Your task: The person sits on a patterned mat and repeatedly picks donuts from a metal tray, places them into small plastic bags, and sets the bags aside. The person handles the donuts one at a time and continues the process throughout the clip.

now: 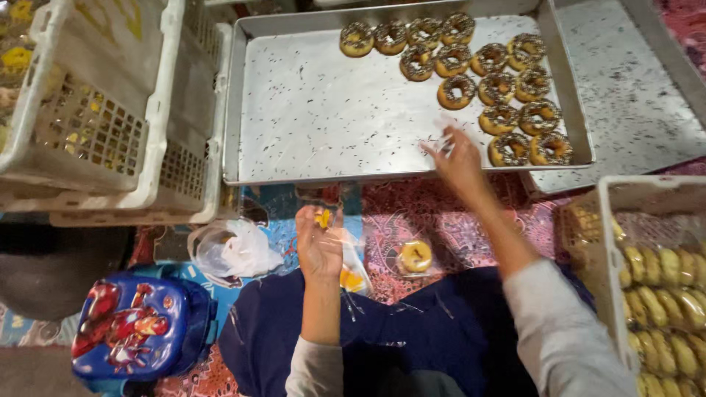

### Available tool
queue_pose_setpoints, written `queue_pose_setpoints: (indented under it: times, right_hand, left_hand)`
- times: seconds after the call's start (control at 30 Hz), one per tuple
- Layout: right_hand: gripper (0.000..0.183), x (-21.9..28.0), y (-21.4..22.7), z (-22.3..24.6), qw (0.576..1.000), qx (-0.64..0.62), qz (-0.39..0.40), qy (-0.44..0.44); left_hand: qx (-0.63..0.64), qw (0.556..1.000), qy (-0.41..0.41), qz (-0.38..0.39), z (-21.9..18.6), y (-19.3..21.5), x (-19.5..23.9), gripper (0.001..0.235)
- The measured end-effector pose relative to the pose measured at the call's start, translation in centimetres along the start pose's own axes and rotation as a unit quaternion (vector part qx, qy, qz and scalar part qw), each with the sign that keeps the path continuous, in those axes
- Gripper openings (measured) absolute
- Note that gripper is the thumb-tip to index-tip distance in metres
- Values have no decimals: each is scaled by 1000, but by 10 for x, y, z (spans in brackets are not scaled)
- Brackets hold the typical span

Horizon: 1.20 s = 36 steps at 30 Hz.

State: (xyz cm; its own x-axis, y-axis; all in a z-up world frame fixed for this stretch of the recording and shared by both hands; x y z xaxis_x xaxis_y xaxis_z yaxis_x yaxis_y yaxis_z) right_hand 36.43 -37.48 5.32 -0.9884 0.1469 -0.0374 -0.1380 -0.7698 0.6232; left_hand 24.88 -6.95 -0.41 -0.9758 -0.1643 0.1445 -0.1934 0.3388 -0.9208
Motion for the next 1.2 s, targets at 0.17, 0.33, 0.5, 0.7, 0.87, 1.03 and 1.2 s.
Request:
queue_pose_setpoints:
  times: [0.17, 0.33, 0.5, 0.7, 0.87, 1.03, 1.2]
  right_hand:
    - [114, -118, 32, -24, 940, 337, -21, -51]
    - [98, -79, 8, 40, 961, 241, 89, -100]
    - [97, 57, -30, 74, 959, -7, 280, -51]
    - [54, 137, -52, 105, 957, -143, 113, 226]
    - [55, 177, -50, 107, 970, -125, 72, 197]
    - [56, 213, -54, 115, 969, -66, 25, 238]
    - [51, 218, -72, 112, 948, -71, -30, 308]
  left_hand:
    - [71, 992, 26, -104, -12, -2, -10, 39]
    - [138, 985, 47, -92, -11, 15, -28, 38]
    - [191, 971, 7, -145, -12, 41, -40, 39]
    - [-5, 998, -43, -40, -10, 17, -8, 35]
    - [-43, 994, -57, 85, -26, -5, 13, 25]
    - [-163, 975, -56, 138, -27, 8, 26, 45]
    - [-37, 988, 45, 140, -17, 19, 28, 66]
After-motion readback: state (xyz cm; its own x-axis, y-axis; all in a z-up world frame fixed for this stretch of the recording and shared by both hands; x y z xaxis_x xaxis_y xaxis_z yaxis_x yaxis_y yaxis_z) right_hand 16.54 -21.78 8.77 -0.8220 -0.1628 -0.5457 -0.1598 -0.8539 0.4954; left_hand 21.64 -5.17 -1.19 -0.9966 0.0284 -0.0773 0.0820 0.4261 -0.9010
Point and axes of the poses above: each hand's wrist, its own x-axis away from the middle knuckle, its own y-axis out of the back of the hand, z = x × y, the point moved 3 cm from there along -x, towards the middle knuckle, and after that the axes turned 2 degrees about z, right-handed, at the moved point
